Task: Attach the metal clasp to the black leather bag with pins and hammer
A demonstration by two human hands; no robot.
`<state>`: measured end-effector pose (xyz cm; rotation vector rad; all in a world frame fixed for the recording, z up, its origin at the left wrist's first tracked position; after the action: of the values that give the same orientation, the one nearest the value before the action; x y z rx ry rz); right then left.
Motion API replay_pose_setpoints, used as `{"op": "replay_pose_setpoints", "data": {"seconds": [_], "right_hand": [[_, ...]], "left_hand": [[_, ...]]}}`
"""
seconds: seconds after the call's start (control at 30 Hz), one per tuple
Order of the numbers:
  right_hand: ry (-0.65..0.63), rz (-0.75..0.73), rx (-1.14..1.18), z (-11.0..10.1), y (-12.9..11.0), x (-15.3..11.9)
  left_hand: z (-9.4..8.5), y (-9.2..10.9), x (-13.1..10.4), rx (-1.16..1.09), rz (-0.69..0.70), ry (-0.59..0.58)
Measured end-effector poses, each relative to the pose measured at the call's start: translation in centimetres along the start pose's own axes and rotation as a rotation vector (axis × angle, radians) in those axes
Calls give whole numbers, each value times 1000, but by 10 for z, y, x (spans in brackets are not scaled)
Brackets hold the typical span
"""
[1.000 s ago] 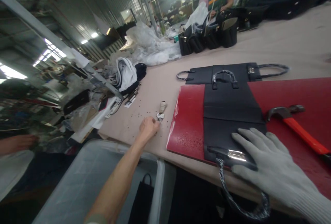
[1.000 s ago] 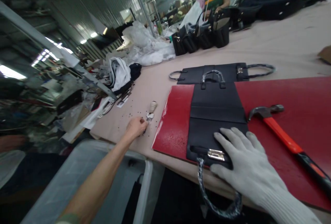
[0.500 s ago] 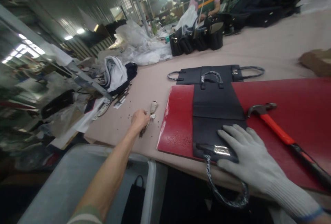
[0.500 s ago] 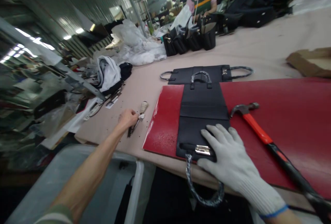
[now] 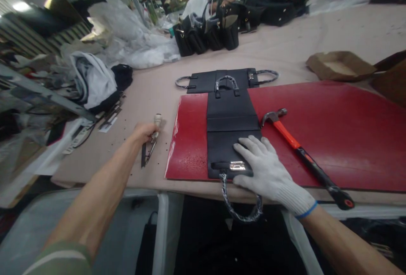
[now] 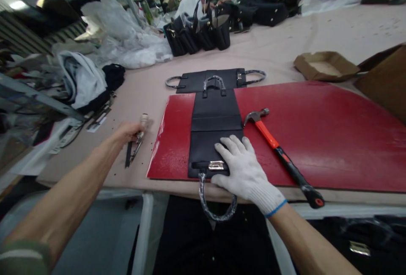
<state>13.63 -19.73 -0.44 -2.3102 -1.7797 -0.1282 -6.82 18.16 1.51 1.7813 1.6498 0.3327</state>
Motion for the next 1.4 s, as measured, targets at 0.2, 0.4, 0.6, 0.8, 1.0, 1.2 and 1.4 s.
{"op": "replay_pose_setpoints", "data": {"seconds": [0.2, 0.4, 0.6, 0.8, 1.0, 1.2, 1.4], "right_hand": [[-9, -1, -29, -1, -2, 1], [-82, -25, -36, -3, 2, 1], [-131, -49, -11, -5, 9, 2], [-111, -64, -18, -3, 11, 0], [-82, -57, -12, -4, 8, 1], [-85, -53, -11, -5, 9, 0], [-64, -53, 9, -3, 9, 0]], "left_hand": [[8, 1, -57, -804, 185, -234], [72, -8, -130, -1174, 285, -437], [98, -23, -155, -1117, 401, -486], [95, -28, -167, -1114, 504, -525], [97, -25, -186, -1089, 604, -539], [95, -23, -194, -1058, 656, -545], [96, -27, -195, -1028, 714, -567]]}}
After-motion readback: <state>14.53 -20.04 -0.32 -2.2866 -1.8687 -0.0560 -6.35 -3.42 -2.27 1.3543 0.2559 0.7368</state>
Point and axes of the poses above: each hand's wrist, its own x-axis towards the middle knuckle, its own z-axis out of the palm, y = z × x, the point moved 1 cm from there along x, towards the middle knuckle, and after that the axes turned 8 degrees about -x, right-handed, at the moved point
